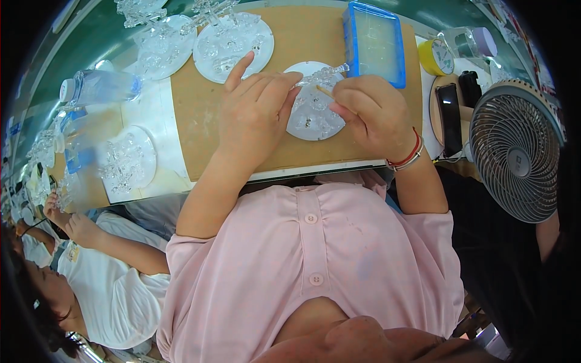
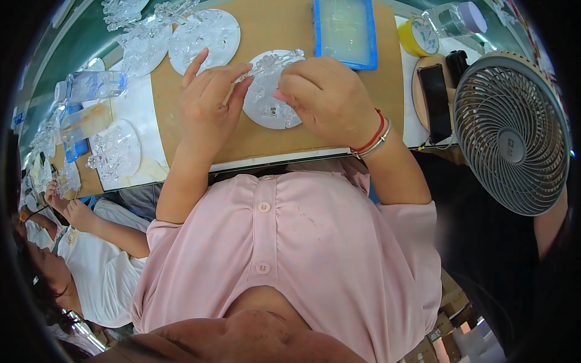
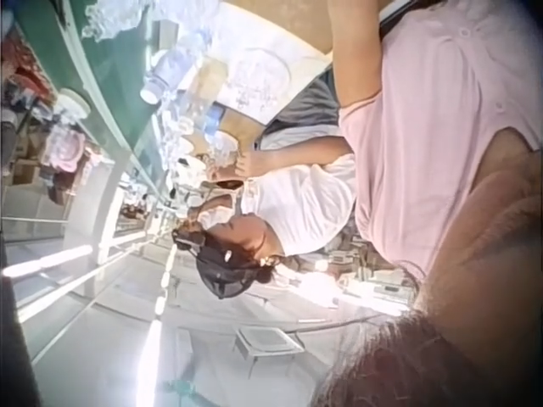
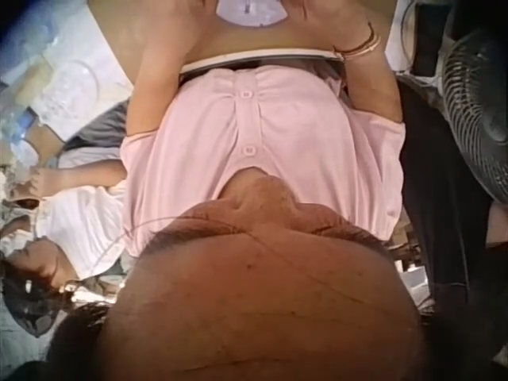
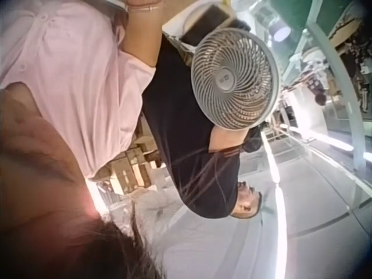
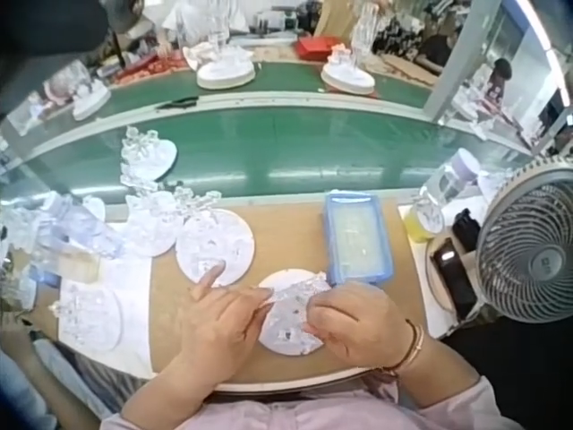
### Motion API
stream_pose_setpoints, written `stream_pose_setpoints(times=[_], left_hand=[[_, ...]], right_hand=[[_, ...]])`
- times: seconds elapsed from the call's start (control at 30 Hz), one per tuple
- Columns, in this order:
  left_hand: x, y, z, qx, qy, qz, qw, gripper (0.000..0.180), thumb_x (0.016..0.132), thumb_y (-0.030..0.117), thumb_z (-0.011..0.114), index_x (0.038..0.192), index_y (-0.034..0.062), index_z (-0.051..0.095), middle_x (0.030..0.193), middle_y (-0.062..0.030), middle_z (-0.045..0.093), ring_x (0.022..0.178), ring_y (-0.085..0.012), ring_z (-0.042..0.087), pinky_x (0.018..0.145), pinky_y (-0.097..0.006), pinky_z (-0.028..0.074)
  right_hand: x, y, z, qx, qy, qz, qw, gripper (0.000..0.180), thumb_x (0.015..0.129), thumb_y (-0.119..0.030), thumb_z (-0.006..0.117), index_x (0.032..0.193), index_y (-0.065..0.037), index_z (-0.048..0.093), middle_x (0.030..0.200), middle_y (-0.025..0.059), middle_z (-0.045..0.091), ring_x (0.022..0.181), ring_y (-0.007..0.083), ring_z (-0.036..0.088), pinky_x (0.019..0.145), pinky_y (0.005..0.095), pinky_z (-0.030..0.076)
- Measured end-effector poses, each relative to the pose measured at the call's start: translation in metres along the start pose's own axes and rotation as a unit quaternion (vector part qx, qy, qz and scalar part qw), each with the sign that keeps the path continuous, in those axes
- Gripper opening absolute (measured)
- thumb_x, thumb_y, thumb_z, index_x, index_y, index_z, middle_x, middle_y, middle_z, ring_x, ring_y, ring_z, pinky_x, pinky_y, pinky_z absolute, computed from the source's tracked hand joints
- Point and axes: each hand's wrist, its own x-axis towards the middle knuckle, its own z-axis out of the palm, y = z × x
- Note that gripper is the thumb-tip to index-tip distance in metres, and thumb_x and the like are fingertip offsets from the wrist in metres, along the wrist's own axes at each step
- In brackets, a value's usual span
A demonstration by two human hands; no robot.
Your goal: Applying a liquid substance to decorative light fixture components with a small brush.
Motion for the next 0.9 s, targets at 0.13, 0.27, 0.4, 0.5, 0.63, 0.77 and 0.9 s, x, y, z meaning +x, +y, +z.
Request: stream_pose_setpoints(times=[0.13, 0.27, 0.4, 0.5, 0.63, 0.77, 0.9], left_hand=[[-0.002, 0.001, -0.002, 0.008, -0.002, -0.009, 1.0, 0.021, 0.073, 0.003, 0.072, 0.091, 0.0111, 0.067, 0.076, -0.0007, 0.067, 0.077, -0.015, 0.065, 0.101, -0.041, 0.042], [0.001, 0.001, 0.0, 0.008, 0.002, -0.005, 1.0, 0.02, 0.072, 0.002, 0.072, 0.089, 0.0111, 0.067, 0.076, -0.0009, 0.066, 0.077, -0.0149, 0.065, 0.1, -0.04, 0.043], [0.001, 0.004, -0.001, 0.011, 0.005, -0.005, 1.0, 0.02, 0.071, 0.001, 0.072, 0.088, 0.0114, 0.068, 0.076, -0.0007, 0.066, 0.076, -0.0146, 0.064, 0.099, -0.04, 0.044], [0.001, 0.004, -0.001, 0.02, -0.005, -0.009, 1.0, 0.021, 0.071, 0.001, 0.072, 0.088, 0.0114, 0.068, 0.077, -0.0004, 0.066, 0.075, -0.0144, 0.064, 0.099, -0.04, 0.044], [0.001, 0.006, -0.001, 0.021, -0.009, -0.009, 1.0, 0.021, 0.07, 0.001, 0.072, 0.088, 0.0113, 0.068, 0.077, -0.0004, 0.066, 0.074, -0.0144, 0.063, 0.099, -0.04, 0.044], [0.001, 0.005, -0.002, 0.021, -0.012, -0.011, 1.0, 0.022, 0.069, 0.0, 0.072, 0.088, 0.011, 0.068, 0.077, -0.0006, 0.066, 0.075, -0.0145, 0.063, 0.098, -0.04, 0.045], [0.005, 0.006, -0.003, 0.018, -0.025, -0.015, 0.999, 0.018, 0.073, 0.0, 0.073, 0.089, 0.0081, 0.068, 0.078, -0.0027, 0.067, 0.072, -0.0166, 0.064, 0.098, -0.043, 0.046]], right_hand=[[-0.01, -0.01, -0.012, 0.003, 0.0, 0.025, 1.0, 0.015, 0.078, -0.005, 0.072, 0.087, -0.002, 0.061, 0.083, 0.011, 0.059, 0.07, 0.0253, 0.059, 0.06, 0.0304, 0.048], [-0.031, -0.013, -0.013, 0.015, 0.02, 0.079, 0.997, 0.013, 0.08, -0.005, 0.071, 0.087, -0.002, 0.061, 0.085, 0.0115, 0.058, 0.07, 0.025, 0.058, 0.059, 0.0292, 0.047], [-0.04, -0.01, -0.012, 0.014, 0.032, 0.097, 0.995, 0.011, 0.083, -0.005, 0.069, 0.088, -0.001, 0.06, 0.082, 0.0124, 0.059, 0.068, 0.0253, 0.059, 0.057, 0.0299, 0.047], [-0.045, -0.007, -0.016, 0.015, 0.043, 0.11, 0.993, 0.01, 0.085, -0.004, 0.066, 0.09, -0.001, 0.058, 0.078, 0.0126, 0.06, 0.066, 0.0256, 0.06, 0.057, 0.0299, 0.048], [-0.049, -0.002, -0.019, 0.028, 0.074, 0.117, 0.99, 0.009, 0.087, -0.003, 0.063, 0.091, 0.0, 0.056, 0.076, 0.0127, 0.061, 0.065, 0.0255, 0.061, 0.058, 0.0296, 0.048], [-0.051, -0.005, -0.021, 0.034, 0.079, 0.157, 0.984, 0.008, 0.089, -0.005, 0.062, 0.091, 0.0, 0.056, 0.076, 0.0133, 0.062, 0.066, 0.0252, 0.062, 0.058, 0.0292, 0.048], [-0.047, -0.006, -0.02, 0.055, 0.089, 0.147, 0.984, 0.008, 0.09, -0.006, 0.062, 0.09, 0.001, 0.056, 0.076, 0.0127, 0.061, 0.065, 0.0245, 0.061, 0.057, 0.0293, 0.048]])
